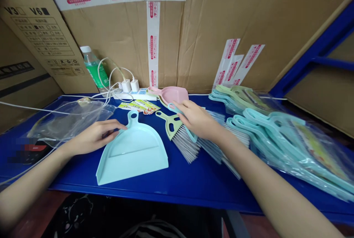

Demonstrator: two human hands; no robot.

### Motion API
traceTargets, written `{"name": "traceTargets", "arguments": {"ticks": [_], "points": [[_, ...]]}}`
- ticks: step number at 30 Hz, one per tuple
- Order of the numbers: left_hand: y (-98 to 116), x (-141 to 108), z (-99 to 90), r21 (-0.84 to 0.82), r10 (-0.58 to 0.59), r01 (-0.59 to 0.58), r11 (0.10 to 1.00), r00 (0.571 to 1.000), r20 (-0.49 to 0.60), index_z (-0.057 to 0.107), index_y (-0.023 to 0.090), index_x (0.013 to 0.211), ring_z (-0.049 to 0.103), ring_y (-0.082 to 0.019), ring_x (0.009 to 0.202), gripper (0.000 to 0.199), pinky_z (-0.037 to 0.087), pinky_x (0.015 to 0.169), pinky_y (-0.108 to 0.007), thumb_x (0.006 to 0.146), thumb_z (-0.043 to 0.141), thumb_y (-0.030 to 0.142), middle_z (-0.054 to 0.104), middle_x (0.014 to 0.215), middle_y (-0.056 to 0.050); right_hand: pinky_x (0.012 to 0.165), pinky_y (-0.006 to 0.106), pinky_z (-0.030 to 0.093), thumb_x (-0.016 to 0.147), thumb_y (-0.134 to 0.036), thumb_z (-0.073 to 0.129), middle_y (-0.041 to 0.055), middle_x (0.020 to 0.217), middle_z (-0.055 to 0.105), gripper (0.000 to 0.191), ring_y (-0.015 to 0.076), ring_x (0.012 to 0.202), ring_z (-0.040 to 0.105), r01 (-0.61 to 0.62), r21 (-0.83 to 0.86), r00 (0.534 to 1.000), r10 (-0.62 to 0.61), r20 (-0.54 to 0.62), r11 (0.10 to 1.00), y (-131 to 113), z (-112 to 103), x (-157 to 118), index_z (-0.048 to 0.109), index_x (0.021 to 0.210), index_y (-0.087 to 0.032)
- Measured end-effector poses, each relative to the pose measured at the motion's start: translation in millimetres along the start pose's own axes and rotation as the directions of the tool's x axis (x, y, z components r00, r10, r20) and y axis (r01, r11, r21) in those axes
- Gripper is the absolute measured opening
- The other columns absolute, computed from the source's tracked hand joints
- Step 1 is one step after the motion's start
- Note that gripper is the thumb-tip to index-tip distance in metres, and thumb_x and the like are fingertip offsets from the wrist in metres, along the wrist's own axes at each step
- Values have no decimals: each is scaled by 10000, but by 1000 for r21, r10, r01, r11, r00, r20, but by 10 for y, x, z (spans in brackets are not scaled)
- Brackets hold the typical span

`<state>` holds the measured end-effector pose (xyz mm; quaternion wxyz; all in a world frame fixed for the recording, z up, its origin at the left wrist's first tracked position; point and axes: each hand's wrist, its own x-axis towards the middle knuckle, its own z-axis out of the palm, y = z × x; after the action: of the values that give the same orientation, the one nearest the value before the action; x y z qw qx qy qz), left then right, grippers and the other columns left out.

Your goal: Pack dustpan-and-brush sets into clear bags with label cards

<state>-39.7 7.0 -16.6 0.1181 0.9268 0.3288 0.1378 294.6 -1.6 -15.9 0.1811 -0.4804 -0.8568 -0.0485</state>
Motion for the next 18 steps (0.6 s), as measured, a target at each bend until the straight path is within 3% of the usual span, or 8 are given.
{"name": "traceTargets", "arguments": {"ticks": [6, 12, 18], "points": [[-7, -1, 5, -9, 4, -4, 1000, 1000, -3, 631, 203, 1124, 617, -127, 763, 317, 481, 690, -241, 917, 392, 180, 672, 974, -47, 716, 384, 497, 939, -295, 310, 122, 957, 628, 453, 264, 843, 604, -25, -46, 996, 21, -82, 999, 42, -78, -3, 554, 1308, -192], [-16, -5, 6, -1, 10, -10, 1000, 1000, -1, 624, 202, 1109, 635, -135, 792, 308, 493, 713, -250, 922, 380, 195, 677, 1007, -51, 755, 416, 498, 868, -222, 364, 165, 929, 659, 461, 306, 885, 622, -136, -174, 974, 164, 159, 975, 43, -20, 30, 598, 1239, -81], [-27, -10, 6, 8, 24, -24, 1000, 1000, -4, 620, 201, 1108, 651, -145, 835, 300, 497, 734, -253, 929, 379, 197, 676, 1017, -53, 759, 417, 510, 853, -258, 461, 170, 939, 670, 347, 318, 911, 634, -197, -323, 932, 279, 231, 926, 9, 1, 25, 667, 1085, -103]]}}
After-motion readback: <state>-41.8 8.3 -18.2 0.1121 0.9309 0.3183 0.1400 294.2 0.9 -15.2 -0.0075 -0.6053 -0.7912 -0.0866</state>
